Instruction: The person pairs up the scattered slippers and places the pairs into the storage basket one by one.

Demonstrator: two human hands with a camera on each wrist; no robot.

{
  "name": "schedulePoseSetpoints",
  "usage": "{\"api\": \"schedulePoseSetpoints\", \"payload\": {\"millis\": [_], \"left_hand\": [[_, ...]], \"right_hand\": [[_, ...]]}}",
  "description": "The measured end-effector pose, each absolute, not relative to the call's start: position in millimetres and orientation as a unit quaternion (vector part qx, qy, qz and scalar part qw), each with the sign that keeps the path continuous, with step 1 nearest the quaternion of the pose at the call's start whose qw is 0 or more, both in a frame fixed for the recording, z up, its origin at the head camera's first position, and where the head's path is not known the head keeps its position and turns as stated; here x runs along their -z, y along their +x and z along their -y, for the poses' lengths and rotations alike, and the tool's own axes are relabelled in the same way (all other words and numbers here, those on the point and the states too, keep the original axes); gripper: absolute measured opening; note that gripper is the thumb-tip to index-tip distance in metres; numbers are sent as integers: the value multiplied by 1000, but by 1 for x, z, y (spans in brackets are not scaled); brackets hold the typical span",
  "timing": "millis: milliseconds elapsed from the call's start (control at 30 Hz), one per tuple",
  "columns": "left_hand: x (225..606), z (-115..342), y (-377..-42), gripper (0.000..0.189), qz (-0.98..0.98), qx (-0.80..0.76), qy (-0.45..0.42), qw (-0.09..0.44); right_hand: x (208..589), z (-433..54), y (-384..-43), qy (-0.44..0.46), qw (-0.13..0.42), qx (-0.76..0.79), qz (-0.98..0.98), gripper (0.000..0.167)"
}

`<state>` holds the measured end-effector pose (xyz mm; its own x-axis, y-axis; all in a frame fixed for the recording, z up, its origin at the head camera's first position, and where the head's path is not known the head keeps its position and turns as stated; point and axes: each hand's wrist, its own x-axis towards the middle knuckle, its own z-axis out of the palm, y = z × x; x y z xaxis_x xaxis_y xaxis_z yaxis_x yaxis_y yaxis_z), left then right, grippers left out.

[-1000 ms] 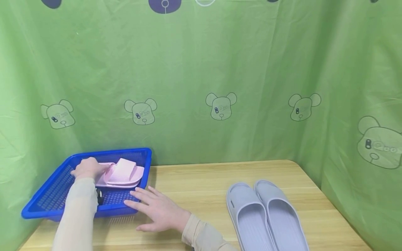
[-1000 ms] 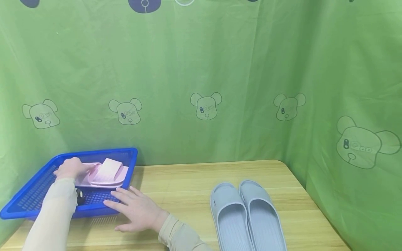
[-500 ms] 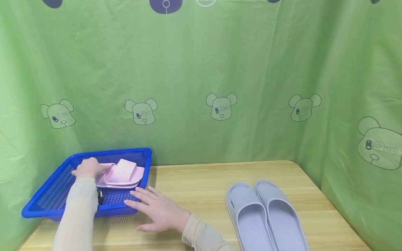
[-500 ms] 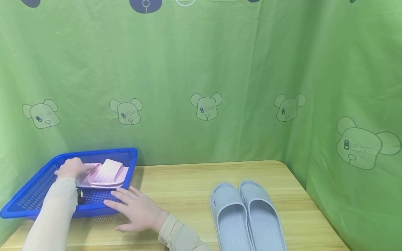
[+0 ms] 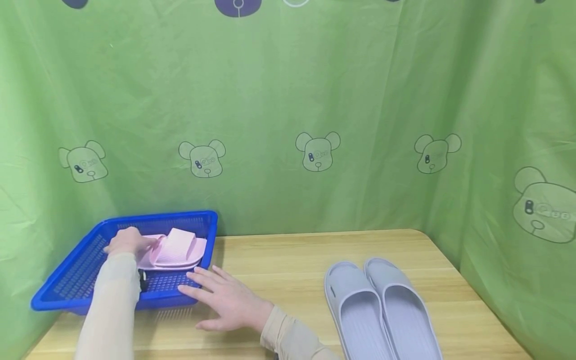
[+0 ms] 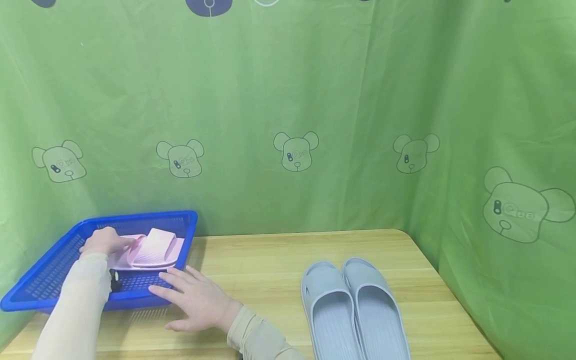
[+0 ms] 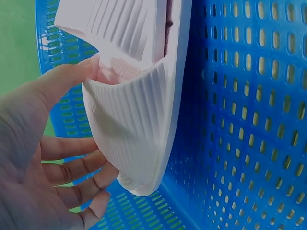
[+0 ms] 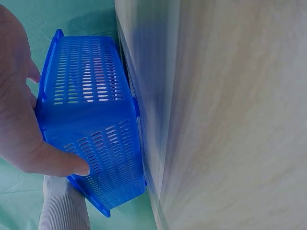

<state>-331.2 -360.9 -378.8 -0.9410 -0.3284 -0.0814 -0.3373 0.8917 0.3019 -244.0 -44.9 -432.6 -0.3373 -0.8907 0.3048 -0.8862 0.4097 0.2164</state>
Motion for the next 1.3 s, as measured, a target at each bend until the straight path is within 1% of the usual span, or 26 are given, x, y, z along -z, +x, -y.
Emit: {"api": "schedulePoseSetpoints", "payload": {"millis": [267, 667, 1033, 1100, 1300], "left_hand": [[379, 364, -330, 81, -970, -170, -171, 33], [381, 366, -330, 82, -968, -178, -171, 42], [381, 367, -329, 71, -969, -180, -158, 58], [380, 366, -328, 73, -969, -178, -159, 57], [377, 362, -326, 89, -967, -179, -174, 51]], "right_hand": [[432, 44, -243, 544, 189, 8, 818, 86], [431, 44, -243, 544, 184, 9, 819, 86], [433, 45, -243, 545, 190, 14, 816, 86], [433, 45, -243, 545, 190, 12, 816, 86], [433, 45, -244, 545, 190, 8, 817, 87]]}}
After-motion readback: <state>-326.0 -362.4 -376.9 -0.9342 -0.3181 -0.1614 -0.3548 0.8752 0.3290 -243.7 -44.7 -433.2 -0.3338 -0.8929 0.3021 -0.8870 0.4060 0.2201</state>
